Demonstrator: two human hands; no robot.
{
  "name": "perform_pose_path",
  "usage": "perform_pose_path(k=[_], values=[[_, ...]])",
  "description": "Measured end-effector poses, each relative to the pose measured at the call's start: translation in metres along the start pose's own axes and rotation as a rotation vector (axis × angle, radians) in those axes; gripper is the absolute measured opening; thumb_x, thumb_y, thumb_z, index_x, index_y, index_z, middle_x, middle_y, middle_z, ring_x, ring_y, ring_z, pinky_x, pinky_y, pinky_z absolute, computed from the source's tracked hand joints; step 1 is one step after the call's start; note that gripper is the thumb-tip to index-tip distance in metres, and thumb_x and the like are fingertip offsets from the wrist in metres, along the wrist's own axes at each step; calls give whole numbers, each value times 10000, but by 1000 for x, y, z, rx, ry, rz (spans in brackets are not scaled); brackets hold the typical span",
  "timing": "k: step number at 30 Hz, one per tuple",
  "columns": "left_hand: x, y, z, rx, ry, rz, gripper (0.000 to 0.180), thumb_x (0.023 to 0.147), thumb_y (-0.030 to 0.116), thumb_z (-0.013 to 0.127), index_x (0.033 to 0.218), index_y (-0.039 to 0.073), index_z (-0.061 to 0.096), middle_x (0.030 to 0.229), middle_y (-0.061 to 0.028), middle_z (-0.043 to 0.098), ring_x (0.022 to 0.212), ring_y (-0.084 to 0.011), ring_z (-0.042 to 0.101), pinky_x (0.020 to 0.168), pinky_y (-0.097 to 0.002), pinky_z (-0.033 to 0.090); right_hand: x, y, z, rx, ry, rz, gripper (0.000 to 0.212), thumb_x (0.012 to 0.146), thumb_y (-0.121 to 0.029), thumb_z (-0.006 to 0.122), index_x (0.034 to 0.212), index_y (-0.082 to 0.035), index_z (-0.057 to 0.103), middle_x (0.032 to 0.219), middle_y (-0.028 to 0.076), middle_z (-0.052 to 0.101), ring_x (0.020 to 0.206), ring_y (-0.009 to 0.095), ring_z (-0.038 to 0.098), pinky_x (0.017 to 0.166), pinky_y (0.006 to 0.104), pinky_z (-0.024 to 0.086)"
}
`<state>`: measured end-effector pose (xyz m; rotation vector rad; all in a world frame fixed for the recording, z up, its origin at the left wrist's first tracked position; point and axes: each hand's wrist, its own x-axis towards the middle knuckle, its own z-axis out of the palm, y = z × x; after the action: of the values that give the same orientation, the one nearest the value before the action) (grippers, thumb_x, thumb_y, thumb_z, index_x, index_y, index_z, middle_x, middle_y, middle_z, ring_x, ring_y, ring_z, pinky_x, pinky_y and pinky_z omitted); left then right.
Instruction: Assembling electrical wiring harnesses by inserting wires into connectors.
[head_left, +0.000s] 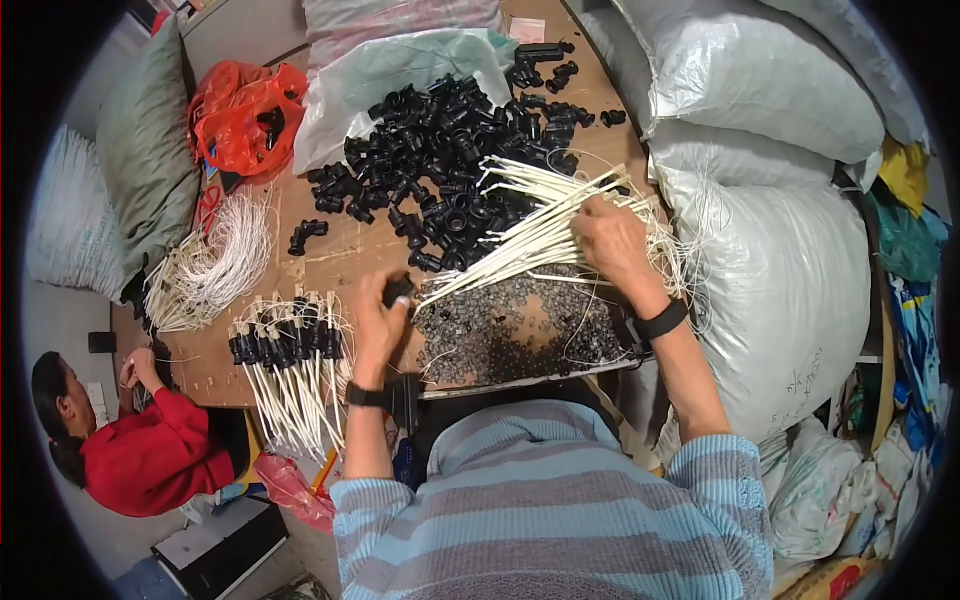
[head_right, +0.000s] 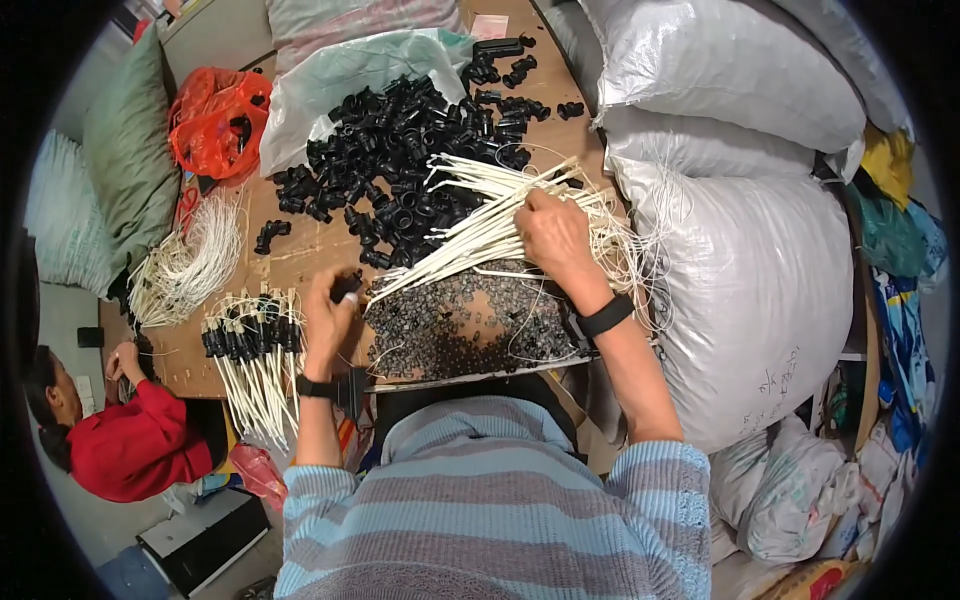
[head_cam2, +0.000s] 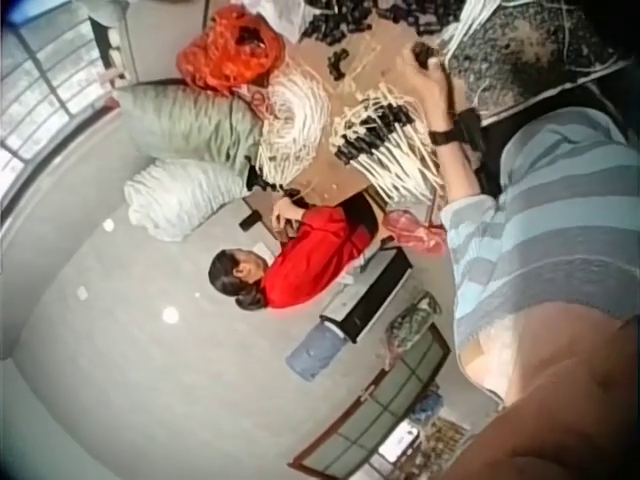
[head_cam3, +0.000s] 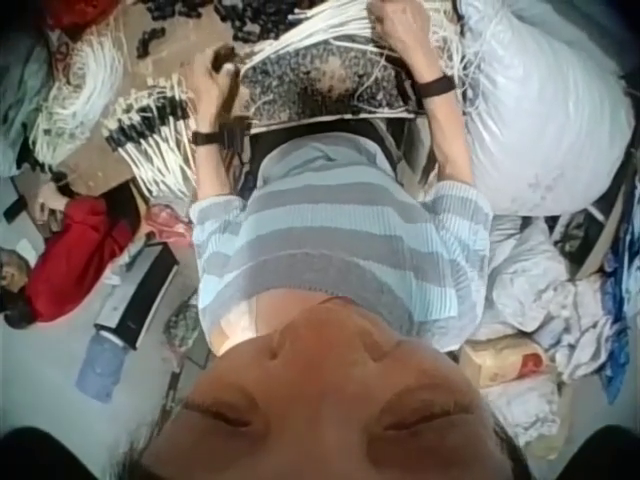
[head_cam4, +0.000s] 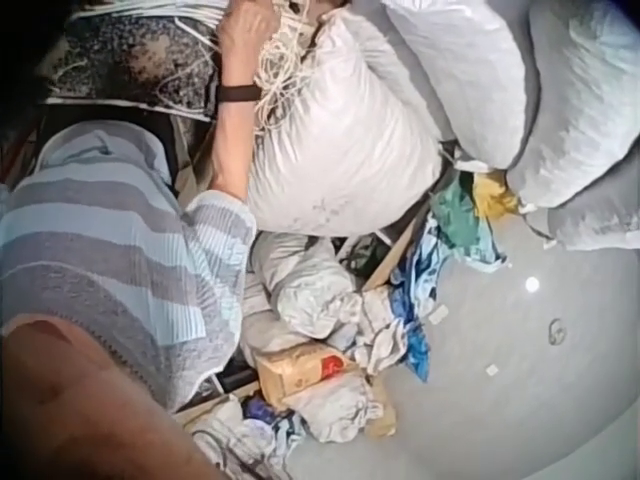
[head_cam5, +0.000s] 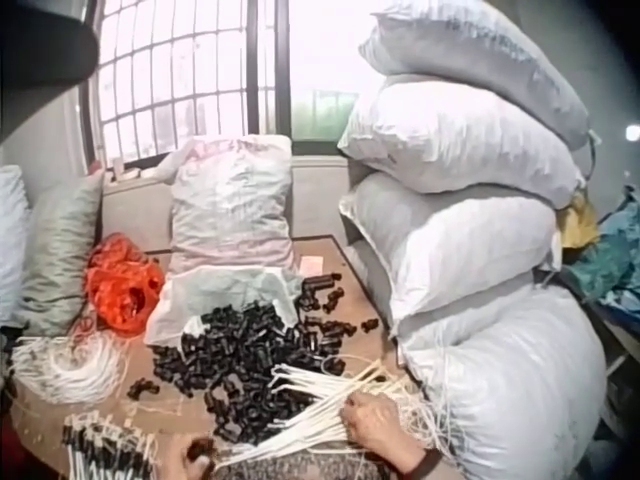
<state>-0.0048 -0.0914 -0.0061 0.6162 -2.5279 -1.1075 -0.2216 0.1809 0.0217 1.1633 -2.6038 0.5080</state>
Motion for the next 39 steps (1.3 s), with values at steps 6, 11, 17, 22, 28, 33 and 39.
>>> perform_pose_path(k=[6, 11, 17, 22, 28, 33, 39], values=[[-36, 20, 16, -482, -175, -240, 395, 794, -63, 477, 1139, 85, 598, 957, 23, 578, 781, -67, 523, 659, -209, 440, 1, -38, -3, 80, 136, -432, 221, 709, -53, 663, 919, -103, 615, 850, 19, 618, 809, 208, 608, 796, 369, 438], [-38, 20, 28, -472, -225, -59, 398, 801, -60, 455, 1144, 68, 611, 973, 12, 596, 844, -79, 549, 728, -208, 449, -29, -88, 10, 289, -2, -525, 331, 718, -119, 684, 1047, -138, 650, 699, 20, 501, 621, 171, 562, 548, 326, 453], [-41, 42, 17, -364, -295, 65, 446, 742, -82, 515, 1167, 33, 580, 1083, -110, 618, 1073, -249, 573, 950, -322, 424, -52, -99, 21, 295, -118, -332, 205, 795, -145, 691, 995, -170, 653, 652, 35, 495, 539, 222, 552, 442, 346, 416], [-48, 45, 40, -202, -243, 274, 389, 656, -140, 498, 1002, 28, 559, 900, -152, 537, 955, -344, 552, 856, -381, 445, -60, -123, 35, 181, -33, -281, 109, 750, -78, 606, 850, -62, 646, 632, 64, 541, 497, 245, 572, 551, 379, 437], [-43, 33, 6, 150, 8, 433, 494, 645, -79, 637, 1108, 93, 657, 961, -88, 651, 891, -309, 614, 847, -394, 464, -37, -90, -12, 73, -21, -154, 216, 728, -98, 618, 943, -84, 597, 568, 53, 543, 470, 261, 575, 440, 357, 433], [-47, 82, 10, 310, -360, 444, 470, 702, 24, 702, 1158, 125, 643, 1069, -121, 656, 817, -287, 653, 688, -378, 517, -44, -111, 2, 107, 21, -237, 136, 786, -114, 615, 913, -77, 584, 687, 83, 578, 488, 251, 588, 435, 349, 443], [-50, 6, -6, 135, -78, -304, 347, 837, 114, 649, 1172, 36, 603, 800, -178, 670, 671, -301, 646, 646, -392, 494, -31, -77, -31, 1579, -105, 155, 339, 863, -295, 684, 719, -4, 588, 898, 110, 681, 626, 104, 567, 543, 270, 430]])
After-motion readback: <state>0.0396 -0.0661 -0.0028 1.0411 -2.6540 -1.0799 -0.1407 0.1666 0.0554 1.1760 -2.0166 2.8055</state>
